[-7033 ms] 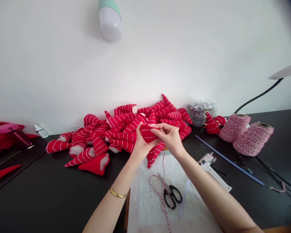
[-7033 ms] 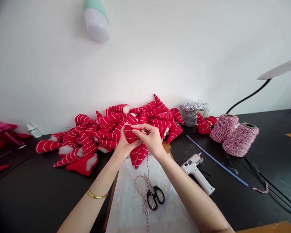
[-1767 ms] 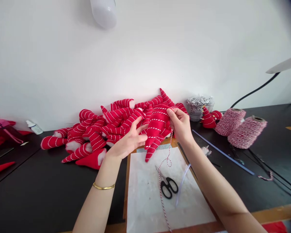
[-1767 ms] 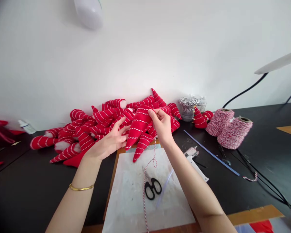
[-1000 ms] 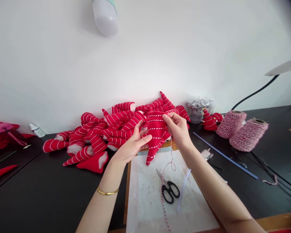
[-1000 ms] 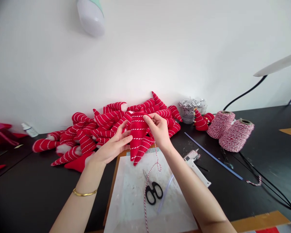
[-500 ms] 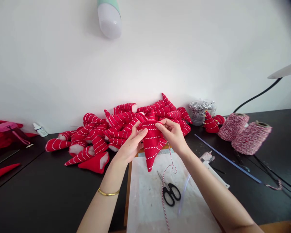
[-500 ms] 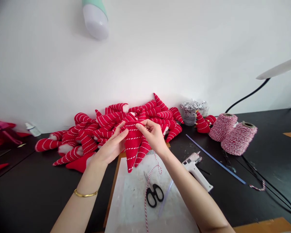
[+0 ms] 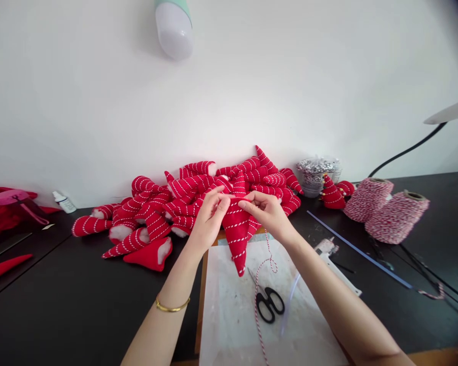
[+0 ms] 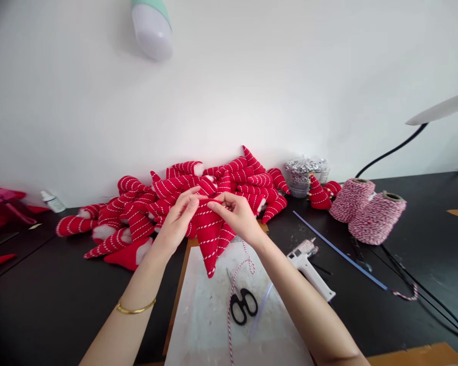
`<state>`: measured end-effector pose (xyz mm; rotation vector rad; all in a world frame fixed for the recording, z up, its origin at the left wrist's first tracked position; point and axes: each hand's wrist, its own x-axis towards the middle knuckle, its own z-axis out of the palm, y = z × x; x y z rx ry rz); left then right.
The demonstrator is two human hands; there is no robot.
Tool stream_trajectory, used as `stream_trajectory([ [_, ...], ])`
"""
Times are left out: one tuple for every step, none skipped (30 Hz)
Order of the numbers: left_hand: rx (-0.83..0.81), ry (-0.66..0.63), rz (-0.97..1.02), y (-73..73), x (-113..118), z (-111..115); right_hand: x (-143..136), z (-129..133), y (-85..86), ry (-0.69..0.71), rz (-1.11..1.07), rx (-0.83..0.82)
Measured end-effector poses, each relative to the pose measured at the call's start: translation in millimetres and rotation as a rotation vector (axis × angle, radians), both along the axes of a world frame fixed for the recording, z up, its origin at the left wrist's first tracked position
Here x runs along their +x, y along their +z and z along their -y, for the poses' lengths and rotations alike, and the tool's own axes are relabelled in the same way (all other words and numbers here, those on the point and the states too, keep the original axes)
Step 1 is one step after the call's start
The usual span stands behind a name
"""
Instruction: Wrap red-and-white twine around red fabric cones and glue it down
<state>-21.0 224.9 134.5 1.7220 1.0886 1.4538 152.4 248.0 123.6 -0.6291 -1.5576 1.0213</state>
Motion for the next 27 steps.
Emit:
stream_trajectory([
  [-0.010, -0.018, -0.041, 0.1, -1, 0, -1, 1, 0.1, 0.015, 0.010, 0.006],
  [-0.049, -0.055, -0.051, 0.1, -1, 0, -2, 2, 0.1, 0.017, 0.018, 0.015],
  [-0.098, -0.095, -0.036, 0.0, -2, 0, -3, 3, 0.0, 0.009, 0.023, 0.025],
  [-0.139, -0.127, -0.008, -0.1, -3, -1, -3, 2, -0.1, -0.007, 0.023, 0.035],
  [-0.166, -0.146, 0.023, -0.2, -4, -1, -2, 2, -0.1, -0.025, 0.017, 0.045],
  [-0.176, -0.154, 0.054, -0.3, -4, -2, -1, 1, 0.1, -0.041, 0.006, 0.053],
  [-0.174, -0.156, 0.084, -0.3, -5, -3, 1, -1, 0.5, -0.056, -0.006, 0.058],
  [-0.166, -0.162, 0.112, -0.3, -6, -3, 4, -2, 1.2, -0.069, -0.017, 0.057],
  [-0.160, -0.178, 0.143, -0.1, -7, -4, 7, -4, 2.2, -0.077, -0.026, 0.047],
  [-0.161, -0.201, 0.178, 0.1, -7, -5, 10, -5, 3.4, -0.080, -0.034, 0.029],
  [-0.170, -0.227, 0.216, 0.5, -8, -5, 13, -6, 4.6, -0.078, -0.042, 0.007],
  [-0.187, -0.255, 0.253, 0.9, -8, -5, 15, -6, 5.7, -0.070, -0.051, -0.017],
  [-0.210, -0.281, 0.285, 1.4, -9, -4, 17, -7, 6.5, -0.056, -0.061, -0.038],
  [-0.233, -0.304, 0.310, 1.8, -9, -4, 19, -7, 7.1, -0.034, -0.068, -0.056],
  [-0.252, -0.323, 0.327, 2.2, -10, -3, 20, -7, 7.3, -0.001, -0.064, -0.071],
  [-0.267, -0.335, 0.338, 2.4, -10, -2, 20, -7, 7.1, 0.038, -0.049, -0.082],
  [-0.275, -0.341, 0.343, 2.6, -10, -2, 20, -7, 6.6, 0.079, -0.026, -0.089],
  [-0.282, -0.342, 0.342, 2.8, -10, -1, 20, -7, 6.0, 0.115, -0.002, -0.090],
  [-0.283, -0.334, 0.335, 2.9, -10, -1, 19, -7, 5.3, 0.138, 0.016, -0.085],
  [-0.267, -0.310, 0.320, 3.1, -10, -1, 18, -7, 4.6, 0.143, 0.024, -0.076],
  [-0.223, -0.262, 0.298, 3.5, -10, 0, 17, -7, 3.9, 0.134, 0.020, -0.067],
  [-0.143, -0.183, 0.265, 4.2, -9, 1, 16, -7, 3.4, 0.113, 0.004, -0.061],
  [-0.038, -0.084, 0.212, 5.1, -8, 2, 14, -6, 3.0, 0.089, -0.016, -0.058],
  [0.080, 0.018, 0.138, 6.3, -7, 4, 13, -6, 2.7, 0.062, -0.036, -0.058],
  [0.196, 0.105, 0.042, 7.6, -6, 7, 11, -6, 2.4, 0.034, -0.053, -0.059],
  [0.295, 0.161, -0.072, 8.9, -4, 10, 10, -5, 2.2, 0.009, -0.066, -0.058],
  [0.375, 0.190, -0.189, 9.9, -3, 13, 9, -5, 2.0, -0.013, -0.074, -0.058],
])
